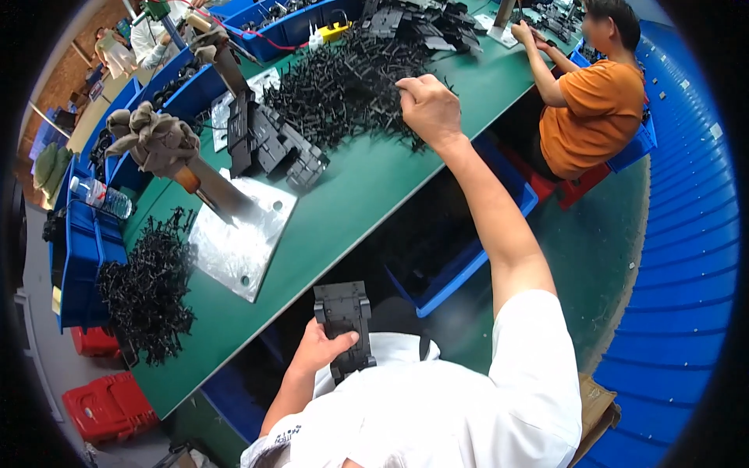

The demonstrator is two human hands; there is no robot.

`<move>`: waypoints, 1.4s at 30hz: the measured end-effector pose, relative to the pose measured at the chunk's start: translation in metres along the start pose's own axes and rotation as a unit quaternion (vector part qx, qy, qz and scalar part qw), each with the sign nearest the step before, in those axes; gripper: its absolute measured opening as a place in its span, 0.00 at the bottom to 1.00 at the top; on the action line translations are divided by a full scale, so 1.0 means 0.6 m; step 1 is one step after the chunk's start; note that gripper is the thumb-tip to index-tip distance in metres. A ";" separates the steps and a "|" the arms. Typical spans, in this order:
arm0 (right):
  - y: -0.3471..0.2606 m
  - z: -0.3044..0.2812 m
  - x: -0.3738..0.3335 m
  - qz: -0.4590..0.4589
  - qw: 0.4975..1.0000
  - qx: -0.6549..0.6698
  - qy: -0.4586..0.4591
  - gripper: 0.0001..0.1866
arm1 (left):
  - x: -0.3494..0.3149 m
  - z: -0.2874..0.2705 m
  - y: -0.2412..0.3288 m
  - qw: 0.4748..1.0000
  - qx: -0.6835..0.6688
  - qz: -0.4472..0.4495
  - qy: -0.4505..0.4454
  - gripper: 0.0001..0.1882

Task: Assembling components onto a toy car chassis at a factory workstation.

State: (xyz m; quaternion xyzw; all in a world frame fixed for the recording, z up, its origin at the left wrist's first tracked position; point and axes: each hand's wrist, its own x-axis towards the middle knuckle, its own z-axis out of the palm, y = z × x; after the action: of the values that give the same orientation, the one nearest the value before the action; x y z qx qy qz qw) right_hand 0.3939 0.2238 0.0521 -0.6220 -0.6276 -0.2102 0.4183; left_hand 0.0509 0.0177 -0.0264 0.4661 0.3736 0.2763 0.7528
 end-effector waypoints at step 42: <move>-0.296 -0.187 -0.267 0.362 0.685 0.590 -0.225 0.15 | -0.046 -0.051 0.043 0.970 -0.071 0.138 0.184 0.21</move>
State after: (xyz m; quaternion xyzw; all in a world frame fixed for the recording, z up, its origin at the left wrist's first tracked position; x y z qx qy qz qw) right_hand 0.2339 0.0144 0.0347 -0.4541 -0.4231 0.5178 0.5888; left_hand 0.0082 0.0223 -0.0032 0.3997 0.4172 0.4848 0.6566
